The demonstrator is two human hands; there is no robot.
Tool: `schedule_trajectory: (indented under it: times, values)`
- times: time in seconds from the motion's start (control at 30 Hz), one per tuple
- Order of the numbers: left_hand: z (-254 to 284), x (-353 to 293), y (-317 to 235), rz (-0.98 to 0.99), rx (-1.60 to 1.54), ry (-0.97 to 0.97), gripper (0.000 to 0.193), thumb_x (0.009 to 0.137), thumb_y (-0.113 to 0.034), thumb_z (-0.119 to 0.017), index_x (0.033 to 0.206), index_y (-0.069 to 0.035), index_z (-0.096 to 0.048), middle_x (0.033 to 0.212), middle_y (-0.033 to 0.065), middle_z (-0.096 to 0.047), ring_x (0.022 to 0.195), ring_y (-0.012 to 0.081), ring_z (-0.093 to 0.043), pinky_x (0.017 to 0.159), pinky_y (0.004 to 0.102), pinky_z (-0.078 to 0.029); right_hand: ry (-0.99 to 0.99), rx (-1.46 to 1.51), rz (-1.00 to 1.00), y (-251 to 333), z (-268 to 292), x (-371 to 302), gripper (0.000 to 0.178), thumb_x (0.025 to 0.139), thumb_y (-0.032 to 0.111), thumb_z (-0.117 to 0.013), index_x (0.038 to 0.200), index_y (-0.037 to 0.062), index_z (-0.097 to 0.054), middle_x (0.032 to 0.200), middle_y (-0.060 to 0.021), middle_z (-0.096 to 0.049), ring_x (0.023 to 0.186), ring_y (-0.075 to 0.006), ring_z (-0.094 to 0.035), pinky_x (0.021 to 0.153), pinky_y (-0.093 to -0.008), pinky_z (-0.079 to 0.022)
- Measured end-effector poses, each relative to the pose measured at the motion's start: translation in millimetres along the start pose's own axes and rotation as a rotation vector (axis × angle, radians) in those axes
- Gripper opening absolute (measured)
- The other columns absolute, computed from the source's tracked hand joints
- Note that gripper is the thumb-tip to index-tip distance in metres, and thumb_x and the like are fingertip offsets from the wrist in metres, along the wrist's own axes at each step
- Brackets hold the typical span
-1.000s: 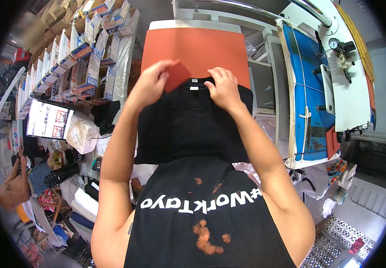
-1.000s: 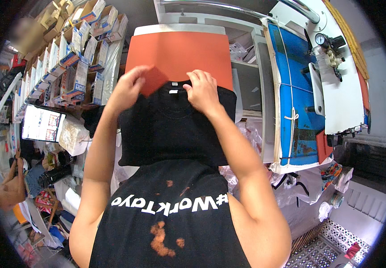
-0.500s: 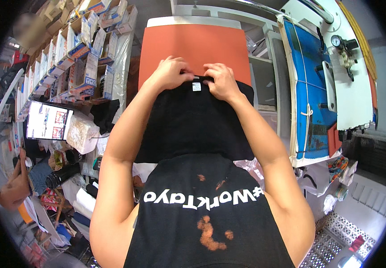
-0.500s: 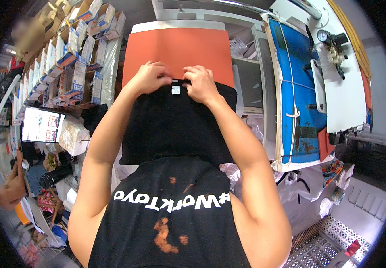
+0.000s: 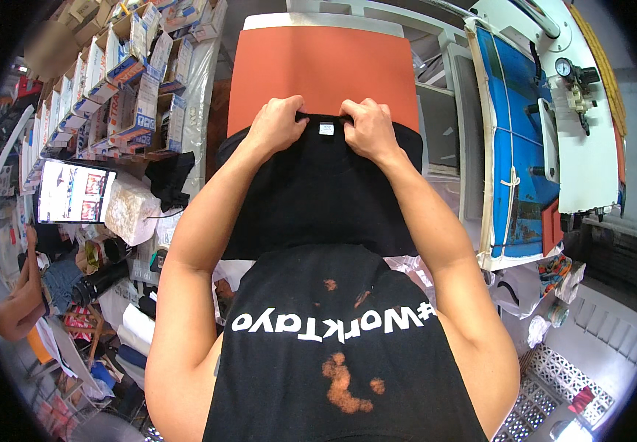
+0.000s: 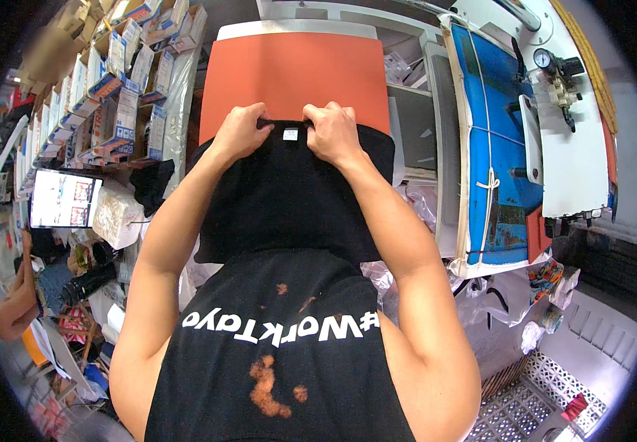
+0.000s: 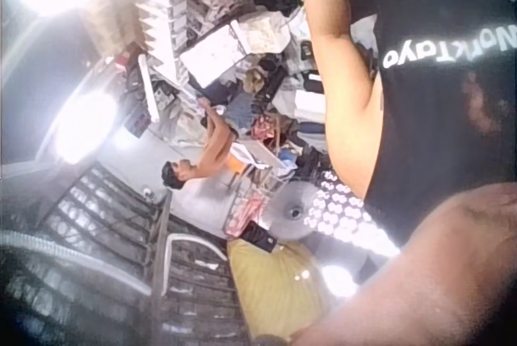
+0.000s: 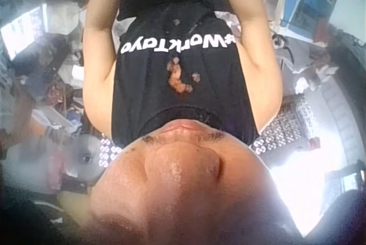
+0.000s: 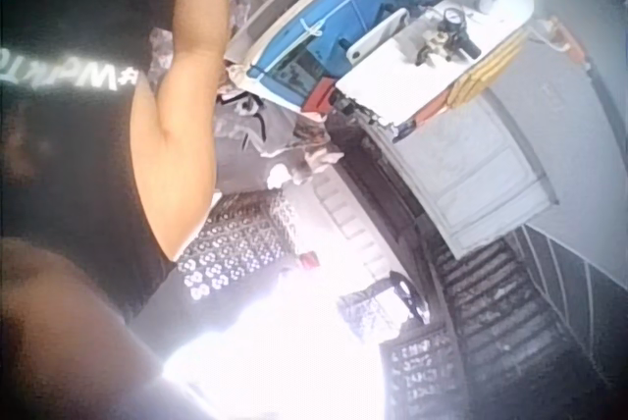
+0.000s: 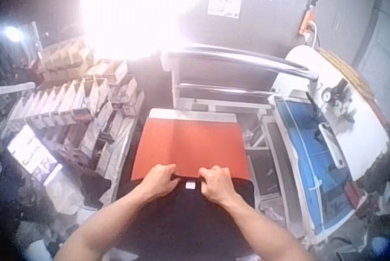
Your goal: The person aligns a black shirt on a heat press, checks a computer screen, operates a digital printing machine, peels a transfer film from a logo on a white shirt, and places the white shirt onto the heat press.
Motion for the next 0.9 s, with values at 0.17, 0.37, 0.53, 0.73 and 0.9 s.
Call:
schedule_trajectory:
  times: [0.17,0.37,0.53,0.73,0.9]
  values:
    - [-1,-2,-5,-0.017,0.098,-0.073,0.028,0.08,-0.014,-0.077,0.106,-0.005,-0.068,0.109,0.0158,-0.071,0.111,0.0349,-0.065,0.095,0.0455,-0.048,-0.068,-0.121,-0.027,0,0,1,0.014,0.08,0.018,-0.071,0.092,0.0119,-0.069,0.088,-0.0049,-0.07,0.097,-0.0263,-0.063,0.087,-0.0472,-0.041]
    - [-6,-25,-7,-0.276,0.293,0.007,0.057,0.077,-0.028,-0.082,0.128,-0.012,-0.065,0.132,0.0063,-0.061,0.135,0.0268,-0.048,0.115,0.0593,-0.024,0.027,-0.219,0.027,-2,-12,-28,0.032,0.084,0.035,-0.073,0.11,0.0167,-0.074,0.124,-0.0002,-0.063,0.121,-0.0272,-0.052,0.101,-0.0551,-0.034]
    - [-3,-46,-10,-0.209,0.346,0.101,0.086,0.066,-0.04,-0.089,0.141,-0.014,-0.056,0.144,0.008,-0.051,0.142,0.0291,-0.039,0.121,0.0643,-0.01,0.12,-0.258,-0.169,2,4,-42,0.042,0.088,0.046,-0.069,0.127,0.0308,-0.07,0.15,-0.0085,-0.049,0.146,-0.0329,-0.032,0.115,-0.0695,-0.017]
    - [-3,-47,-8,-0.159,0.306,0.108,0.089,0.066,-0.045,-0.088,0.143,-0.013,-0.054,0.146,0.0056,-0.049,0.144,0.0268,-0.036,0.12,0.0684,-0.005,0.007,-0.239,-0.174,-4,-9,-54,0.051,0.089,0.045,-0.069,0.13,0.0159,-0.068,0.153,-0.0128,-0.044,0.146,-0.035,-0.03,0.115,-0.0677,-0.019]
    - [0,-52,-6,-0.155,0.412,0.073,0.086,0.069,-0.048,-0.085,0.143,-0.015,-0.055,0.142,0.0067,-0.051,0.142,0.0279,-0.039,0.117,0.0733,-0.001,-0.036,-0.188,-0.218,-5,-10,-56,0.053,0.086,0.041,-0.071,0.13,0.0109,-0.066,0.15,-0.0126,-0.047,0.144,-0.0344,-0.034,0.115,-0.0629,-0.021]
Point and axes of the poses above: each hand's wrist, its own x-axis towards the middle knuckle, its own z-axis out of the back of the hand, y = z × x, the point moved 5 cm from there along x, towards the middle knuckle
